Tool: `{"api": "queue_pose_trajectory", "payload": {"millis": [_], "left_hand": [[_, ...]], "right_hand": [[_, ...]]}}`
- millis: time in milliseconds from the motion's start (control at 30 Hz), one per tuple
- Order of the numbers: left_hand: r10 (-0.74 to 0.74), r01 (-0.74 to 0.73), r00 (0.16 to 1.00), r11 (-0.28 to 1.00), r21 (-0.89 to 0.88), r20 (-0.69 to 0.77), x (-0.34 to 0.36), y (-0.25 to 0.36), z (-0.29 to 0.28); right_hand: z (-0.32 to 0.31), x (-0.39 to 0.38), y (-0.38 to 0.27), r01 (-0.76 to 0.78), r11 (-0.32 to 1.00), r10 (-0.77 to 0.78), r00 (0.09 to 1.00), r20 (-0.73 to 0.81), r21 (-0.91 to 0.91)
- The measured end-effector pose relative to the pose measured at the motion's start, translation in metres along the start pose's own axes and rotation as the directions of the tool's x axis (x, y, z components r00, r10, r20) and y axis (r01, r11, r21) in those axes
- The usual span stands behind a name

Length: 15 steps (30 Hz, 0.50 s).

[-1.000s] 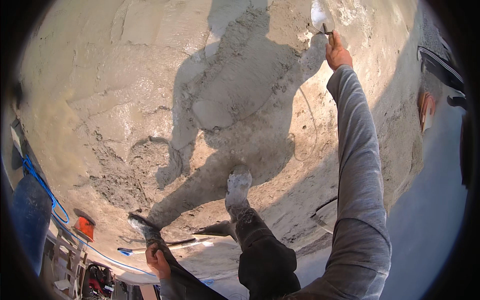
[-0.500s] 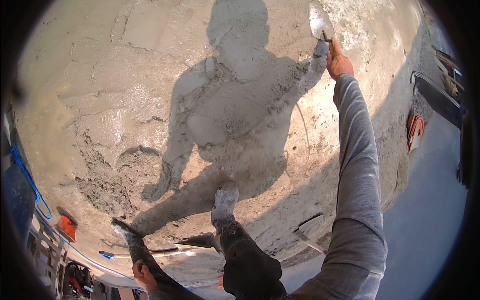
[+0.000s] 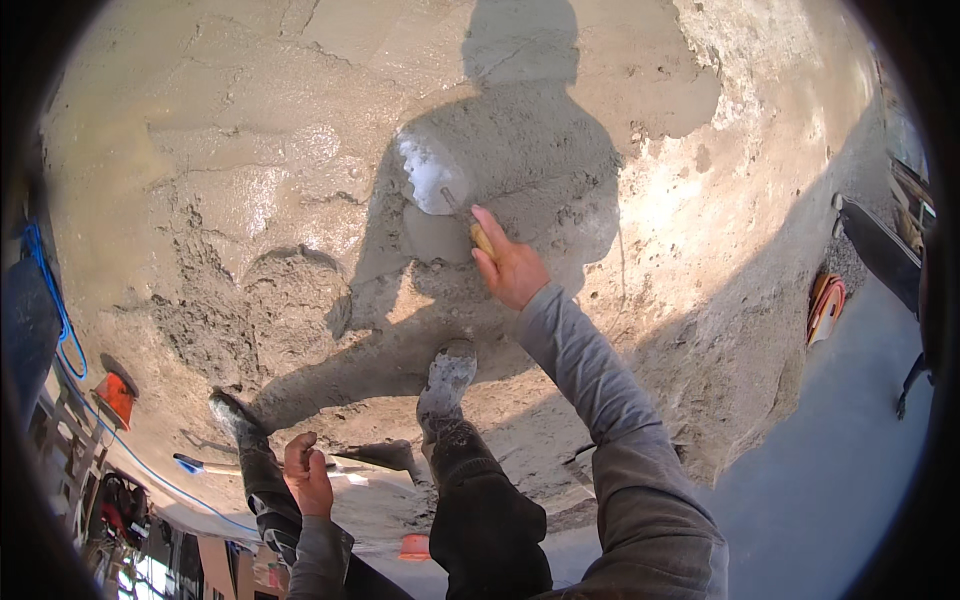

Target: The person pours water from a bucket onto a wet concrete floor and uses a wooden float to smooth the surface. They repeatedly add water and continue leveling the concrete with the float across the area.

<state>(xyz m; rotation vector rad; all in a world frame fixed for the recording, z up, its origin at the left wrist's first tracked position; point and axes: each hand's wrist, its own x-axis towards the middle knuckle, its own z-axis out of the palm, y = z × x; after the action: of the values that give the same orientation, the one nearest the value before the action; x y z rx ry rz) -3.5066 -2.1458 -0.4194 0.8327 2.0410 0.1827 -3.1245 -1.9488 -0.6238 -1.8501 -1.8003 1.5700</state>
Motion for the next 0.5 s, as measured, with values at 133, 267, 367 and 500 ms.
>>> {"api": "queue_pose_trajectory", "payload": {"millis": [133,267,367,500], "left_hand": [[0.111,-0.110,0.993,0.993,0.034,-0.029,-0.011,-0.011,-0.040],[0.067,-0.060,0.993,0.996,0.070,-0.096,-0.010,-0.067,-0.087],[0.035,-0.034,0.996,0.999,0.017,-0.083,-0.004,-0.087,-0.091],[-0.047,0.046,0.999,0.993,-0.106,-0.013,0.003,-0.094,-0.077]], "right_hand": [[-0.037,0.056,-0.013,0.019,0.801,-0.095,0.991,-0.096,-0.599],[-0.128,0.067,0.050,-0.377,0.884,0.240,0.873,-0.425,-0.276],[-0.082,0.005,0.059,-0.329,0.942,0.296,0.907,-0.300,-0.063],[0.030,-0.070,0.022,-0.187,0.970,0.210,0.966,-0.149,0.154]]}}
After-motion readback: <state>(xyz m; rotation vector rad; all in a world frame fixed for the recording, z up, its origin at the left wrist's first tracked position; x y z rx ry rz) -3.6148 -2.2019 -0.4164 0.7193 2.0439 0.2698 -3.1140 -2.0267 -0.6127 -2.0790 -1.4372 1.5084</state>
